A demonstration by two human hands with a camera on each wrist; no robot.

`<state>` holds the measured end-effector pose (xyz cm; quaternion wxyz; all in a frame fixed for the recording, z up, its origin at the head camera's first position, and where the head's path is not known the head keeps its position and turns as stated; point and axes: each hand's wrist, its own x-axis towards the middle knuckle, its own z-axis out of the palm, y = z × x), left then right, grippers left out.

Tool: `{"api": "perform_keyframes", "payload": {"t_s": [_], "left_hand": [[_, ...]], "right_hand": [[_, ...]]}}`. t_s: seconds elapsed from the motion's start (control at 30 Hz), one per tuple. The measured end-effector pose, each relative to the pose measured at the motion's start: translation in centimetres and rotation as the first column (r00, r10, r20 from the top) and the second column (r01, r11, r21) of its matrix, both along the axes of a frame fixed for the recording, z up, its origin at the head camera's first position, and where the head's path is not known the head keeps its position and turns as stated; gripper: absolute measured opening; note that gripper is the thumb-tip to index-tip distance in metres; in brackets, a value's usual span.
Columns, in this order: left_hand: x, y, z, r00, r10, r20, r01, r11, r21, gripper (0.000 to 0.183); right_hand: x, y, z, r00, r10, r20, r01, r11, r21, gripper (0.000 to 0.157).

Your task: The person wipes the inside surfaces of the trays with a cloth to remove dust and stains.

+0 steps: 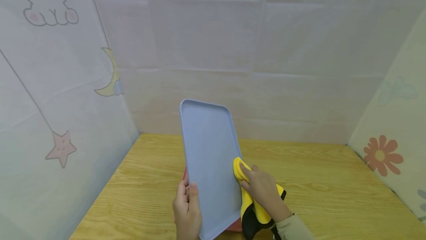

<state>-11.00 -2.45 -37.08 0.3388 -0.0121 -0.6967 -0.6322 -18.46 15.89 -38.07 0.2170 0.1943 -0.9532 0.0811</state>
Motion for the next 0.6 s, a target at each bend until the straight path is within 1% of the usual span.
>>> {"api": "perform_keyframes", "payload": {"t_s": [0.1,0.2,0.3,0.4,0.47,0.6], "left_hand": [[0.04,0.04,-0.03,1.000,0.003,0.003,-0.003,1.000,-0.007,0.019],[0.07,0.06,-0.01,1.000,-0.011,0.008,0.011,1.000,0.001,0.020],[0.06,0.04,0.02,1.000,-0.019,-0.004,0.019,1.000,0.005,0.020],[0.06,0.00,0.08,1.000,-0.012,-0.009,0.012,1.000,-0.001,0.019],[0.09,0.00,0.18,1.000,-0.014,0.004,0.014,1.000,0.001,0.019],[0.19,0.05,0.45,0.998,-0.026,0.064,0.025,1.000,0.016,0.021]], "right_hand": [[-0.07,0.07,-0.04,1.000,-0.006,0.019,0.006,1.000,0.000,0.042],[-0.12,0.07,-0.05,1.000,-0.008,0.026,0.008,1.000,-0.007,0.042],[-0.19,0.07,-0.11,1.000,-0.006,0.025,0.006,1.000,-0.018,0.041],[-0.16,-0.03,-0.09,1.000,0.008,0.019,-0.008,0.999,-0.037,0.040],[-0.07,-0.18,-0.02,1.000,0.020,0.015,-0.020,0.999,-0.048,0.039],[0.29,-0.68,0.29,0.998,0.045,0.031,-0.043,0.996,-0.075,0.039]]}}
